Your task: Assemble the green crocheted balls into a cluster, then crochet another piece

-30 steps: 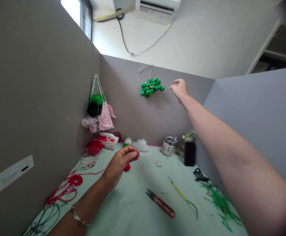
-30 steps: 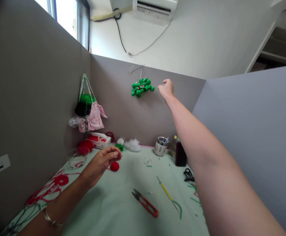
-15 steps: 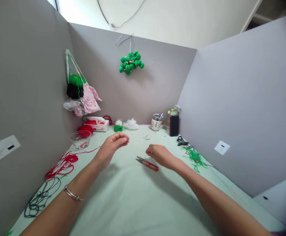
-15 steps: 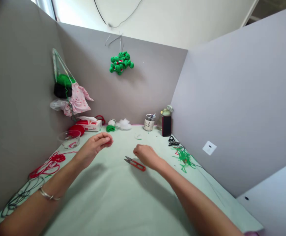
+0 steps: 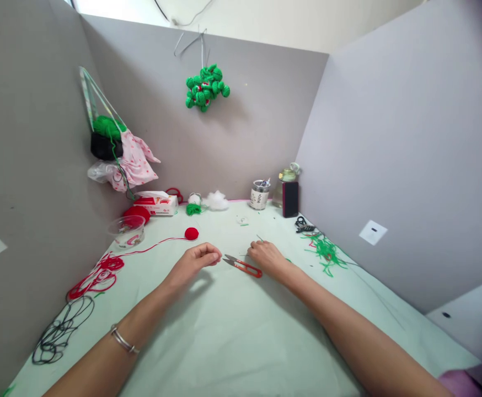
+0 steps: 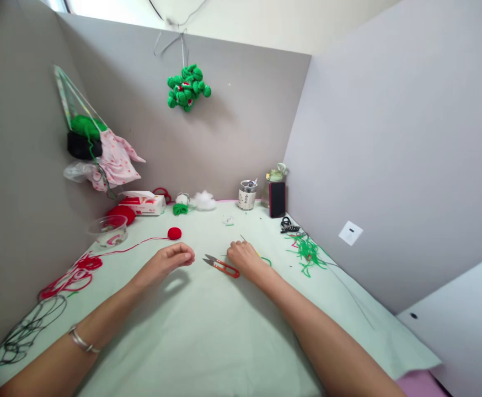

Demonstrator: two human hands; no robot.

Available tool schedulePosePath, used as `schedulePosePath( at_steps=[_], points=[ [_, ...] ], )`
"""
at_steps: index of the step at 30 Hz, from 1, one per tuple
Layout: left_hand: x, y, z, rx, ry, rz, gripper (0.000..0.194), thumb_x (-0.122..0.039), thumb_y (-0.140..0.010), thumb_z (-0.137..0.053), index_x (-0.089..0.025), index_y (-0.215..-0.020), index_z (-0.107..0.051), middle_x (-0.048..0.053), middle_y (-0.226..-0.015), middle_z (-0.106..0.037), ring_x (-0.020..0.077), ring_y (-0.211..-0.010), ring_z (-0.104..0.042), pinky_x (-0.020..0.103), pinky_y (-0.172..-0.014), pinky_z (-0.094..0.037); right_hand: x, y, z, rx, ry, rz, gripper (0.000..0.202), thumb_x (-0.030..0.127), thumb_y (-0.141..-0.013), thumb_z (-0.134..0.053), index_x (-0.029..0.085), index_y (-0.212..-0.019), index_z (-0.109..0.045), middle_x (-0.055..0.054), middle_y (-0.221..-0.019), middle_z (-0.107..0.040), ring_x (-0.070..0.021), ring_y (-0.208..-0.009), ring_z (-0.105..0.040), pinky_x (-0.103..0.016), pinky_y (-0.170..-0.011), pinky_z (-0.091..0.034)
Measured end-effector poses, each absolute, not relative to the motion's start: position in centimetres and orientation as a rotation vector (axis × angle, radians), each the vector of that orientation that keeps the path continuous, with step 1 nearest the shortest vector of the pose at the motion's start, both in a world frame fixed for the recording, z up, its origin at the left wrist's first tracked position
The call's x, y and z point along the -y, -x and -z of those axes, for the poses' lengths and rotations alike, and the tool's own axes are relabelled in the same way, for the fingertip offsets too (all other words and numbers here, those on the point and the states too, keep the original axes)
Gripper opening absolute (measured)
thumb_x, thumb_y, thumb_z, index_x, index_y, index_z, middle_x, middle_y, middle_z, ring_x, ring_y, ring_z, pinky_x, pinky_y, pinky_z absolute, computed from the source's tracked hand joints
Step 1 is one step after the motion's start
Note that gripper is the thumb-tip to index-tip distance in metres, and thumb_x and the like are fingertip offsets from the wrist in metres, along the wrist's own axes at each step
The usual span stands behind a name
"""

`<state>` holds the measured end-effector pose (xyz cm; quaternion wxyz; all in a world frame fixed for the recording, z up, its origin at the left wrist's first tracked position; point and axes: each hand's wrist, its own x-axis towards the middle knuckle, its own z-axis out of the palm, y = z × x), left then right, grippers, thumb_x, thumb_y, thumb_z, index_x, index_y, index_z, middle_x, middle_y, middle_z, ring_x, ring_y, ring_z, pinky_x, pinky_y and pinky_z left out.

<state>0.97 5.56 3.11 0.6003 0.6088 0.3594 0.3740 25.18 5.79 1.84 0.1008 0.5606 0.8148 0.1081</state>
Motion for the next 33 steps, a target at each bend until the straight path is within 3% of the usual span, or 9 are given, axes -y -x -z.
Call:
schedulePosePath(
  at_steps=[7, 13, 17, 21, 26, 33],
  points=[
    [-4.3, -0.9, -2.7, -0.862, -1.464, -0.867, 0.018, -0.039, -0.077, -0.068, -0.02, -0.079, -0.07, 0.004, -0.08, -0.064, 0.0182, -0.079, -0.056, 0.029, -0.076, -0.042, -5.2, -24.0, -1.8, -2.428, -1.655, -0.341, 0.029, 0.001, -0.089, -0.044, 0.009, -0.099, -0.07, -0.02, -0.101, -0.069, -0.0272, -0.096, -0.067, -0.031, -0.074, -0.044],
    [-2.8, 0.2, -2.4, -0.891, -1.539, -0.802, 0.019, -0.038, -0.075, -0.07, -0.019, -0.077, -0.071, 0.003, -0.077, -0.065, 0.0171, -0.073, -0.056, 0.026, -0.067, -0.042, -6.6, -23.3, -4.8, -2.526, -1.651, -0.339, 0.025, 0.006, -0.09, -0.045, 0.014, -0.101, -0.066, -0.012, -0.094, -0.072, -0.0215, -0.08, -0.067, -0.028, -0.063, -0.036],
    [-3.4, 1.3, -1.7, -0.932, -1.487, -0.932, 0.02, -0.038, -0.073, -0.072, -0.019, -0.081, -0.07, 0.004, -0.079, -0.066, 0.0184, -0.076, -0.058, 0.028, -0.072, -0.044, -7.7, -20.0, -8.0, -2.679, -1.551, -0.354, 0.023, 0.01, -0.092, -0.045, 0.015, -0.101, -0.065, -0.013, -0.103, -0.07, -0.019, -0.082, -0.065, -0.027, -0.064, -0.032],
    [-4.9, 2.9, -1.6, -1.107, -1.35, -1.312, 0.035, -0.041, -0.07, -0.076, -0.02, -0.096, -0.066, 0.005, -0.093, -0.066, 0.0206, -0.089, -0.06, 0.03, -0.08, -0.044, -7.8, -15.2, -9.4, -2.804, -1.381, -0.276, 0.019, 0.013, -0.091, -0.048, 0.017, -0.096, -0.066, -0.009, -0.09, -0.072, -0.0179, -0.075, -0.062, -0.028, -0.06, -0.026],
    [-5.4, 5.2, -1.6, -1.077, -1.588, -1.319, 0.022, -0.041, -0.083, -0.062, -0.02, -0.079, -0.067, 0.003, -0.085, -0.066, 0.0205, -0.085, -0.059, 0.03, -0.081, -0.042, -7.9, -11.2, -9.4, -2.923, -1.252, -0.144, 0.018, 0.016, -0.089, -0.049, 0.018, -0.09, -0.067, -0.006, -0.078, -0.07, -0.0158, -0.067, -0.056, -0.027, -0.058, -0.023],
    [-5.5, 7.5, -1.5, -1.019, -1.493, -1.39, 0.025, -0.043, -0.082, -0.064, -0.019, -0.078, -0.066, 0.002, -0.079, -0.064, 0.019, -0.081, -0.059, 0.031, -0.083, -0.045, -9.0, -9.4, -9.8, -3.025, -1.146, 0.122, 0.016, 0.01, -0.081, -0.053, 0.017, -0.083, -0.067, -0.001, -0.07, -0.064, -0.0105, -0.061, -0.048, -0.023, -0.059, -0.027]
  ],
)
